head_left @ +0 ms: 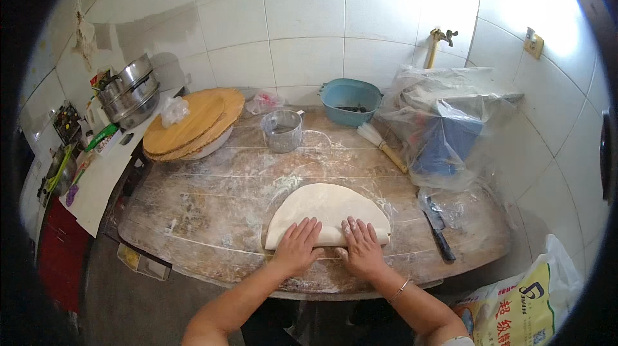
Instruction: The person uses a rolling pin to flatten a piece of dough on a wooden table, sprinkles flour over it using a sieve, and then folds the dough over the rolling pin.
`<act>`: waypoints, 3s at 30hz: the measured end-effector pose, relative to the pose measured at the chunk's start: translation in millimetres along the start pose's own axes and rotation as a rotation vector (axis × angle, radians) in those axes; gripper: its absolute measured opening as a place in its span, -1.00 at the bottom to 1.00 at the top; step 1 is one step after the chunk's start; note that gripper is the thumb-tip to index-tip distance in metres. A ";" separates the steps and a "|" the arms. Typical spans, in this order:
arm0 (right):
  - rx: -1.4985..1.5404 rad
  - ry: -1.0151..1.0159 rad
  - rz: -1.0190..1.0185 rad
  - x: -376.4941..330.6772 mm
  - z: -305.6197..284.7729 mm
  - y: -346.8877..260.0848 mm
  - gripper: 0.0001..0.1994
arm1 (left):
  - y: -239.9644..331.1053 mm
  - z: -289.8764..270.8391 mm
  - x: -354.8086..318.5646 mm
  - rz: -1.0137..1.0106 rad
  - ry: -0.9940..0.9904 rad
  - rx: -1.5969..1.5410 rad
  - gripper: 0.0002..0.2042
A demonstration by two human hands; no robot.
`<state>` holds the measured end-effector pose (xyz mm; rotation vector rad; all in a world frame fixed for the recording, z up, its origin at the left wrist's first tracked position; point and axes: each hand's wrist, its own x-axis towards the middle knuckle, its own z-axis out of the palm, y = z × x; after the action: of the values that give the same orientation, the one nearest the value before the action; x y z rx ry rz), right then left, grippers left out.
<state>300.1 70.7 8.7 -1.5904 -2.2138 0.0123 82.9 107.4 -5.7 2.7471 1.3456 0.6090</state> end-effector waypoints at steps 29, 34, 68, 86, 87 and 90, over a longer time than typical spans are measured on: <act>-0.042 -0.062 -0.076 4.8 -9.9 24.2 -0.60 | 9.8 -19.4 4.0 -0.075 -0.141 0.025 -0.43; 0.025 -0.018 -0.167 -67.0 -28.7 -3.4 -0.41 | 47.0 -33.6 -60.4 0.017 -0.036 -0.005 -0.33; 0.027 0.015 0.149 121.0 27.2 41.1 -0.49 | -37.1 15.6 119.0 -0.202 -0.044 0.049 -0.49; -0.004 0.181 0.144 84.1 27.1 39.0 -0.67 | -16.4 15.0 99.1 -0.264 -0.038 0.057 -0.56; 0.004 0.199 0.073 69.8 23.6 35.1 -0.69 | -8.8 13.1 83.7 -0.229 0.035 0.087 -0.59; 0.084 0.175 0.037 31.0 7.8 21.6 -0.71 | 9.8 -3.8 40.1 -0.179 -0.015 0.039 -0.64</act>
<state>308.9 108.2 6.4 -1.5258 -2.0246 -0.0216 111.1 131.3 13.0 2.6148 1.5936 0.5546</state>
